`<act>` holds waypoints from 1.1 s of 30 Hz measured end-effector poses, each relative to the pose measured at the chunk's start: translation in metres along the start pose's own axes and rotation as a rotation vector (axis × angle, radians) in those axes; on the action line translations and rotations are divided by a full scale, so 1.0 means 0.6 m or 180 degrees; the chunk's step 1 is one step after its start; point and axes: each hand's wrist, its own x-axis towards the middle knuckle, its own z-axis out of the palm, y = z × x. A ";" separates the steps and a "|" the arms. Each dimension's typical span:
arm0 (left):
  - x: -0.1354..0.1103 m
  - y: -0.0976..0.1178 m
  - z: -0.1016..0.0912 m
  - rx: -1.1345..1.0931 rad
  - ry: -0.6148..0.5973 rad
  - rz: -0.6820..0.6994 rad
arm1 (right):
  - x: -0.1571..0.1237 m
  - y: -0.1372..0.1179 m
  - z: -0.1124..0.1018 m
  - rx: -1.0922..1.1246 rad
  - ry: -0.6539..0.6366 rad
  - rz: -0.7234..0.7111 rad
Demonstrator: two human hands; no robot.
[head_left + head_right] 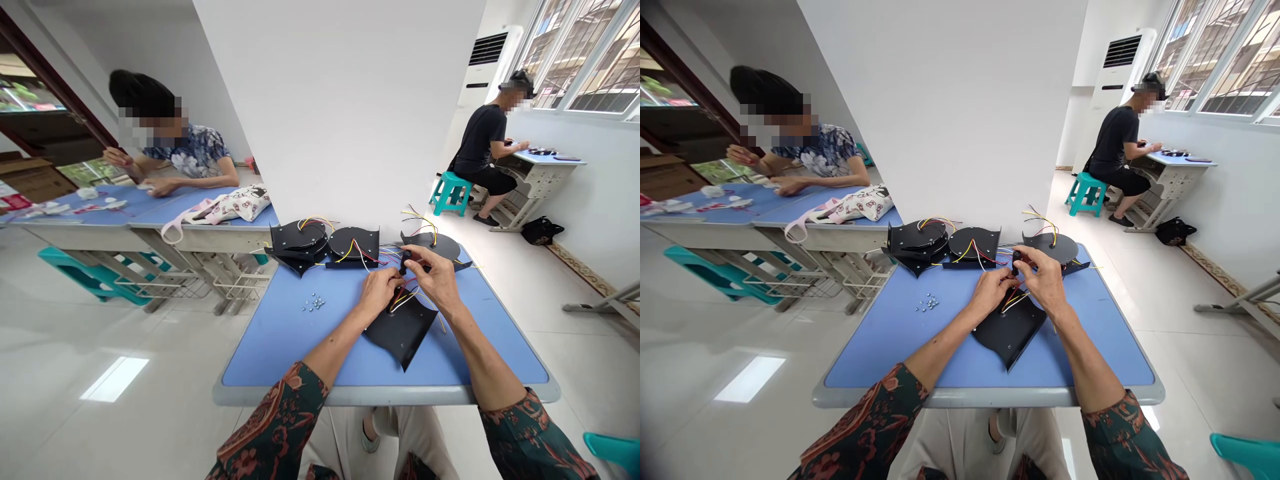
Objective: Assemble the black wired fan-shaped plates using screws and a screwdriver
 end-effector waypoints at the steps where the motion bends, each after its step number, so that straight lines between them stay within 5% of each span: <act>1: 0.000 0.000 0.000 0.0028 0.0022 -0.0010 | 0.000 -0.004 0.000 -0.0001 0.0010 -0.0044; 33: 0.004 -0.009 0.004 0.0212 -0.0070 0.0015 | -0.003 -0.006 0.006 -0.0050 -0.0048 -0.0143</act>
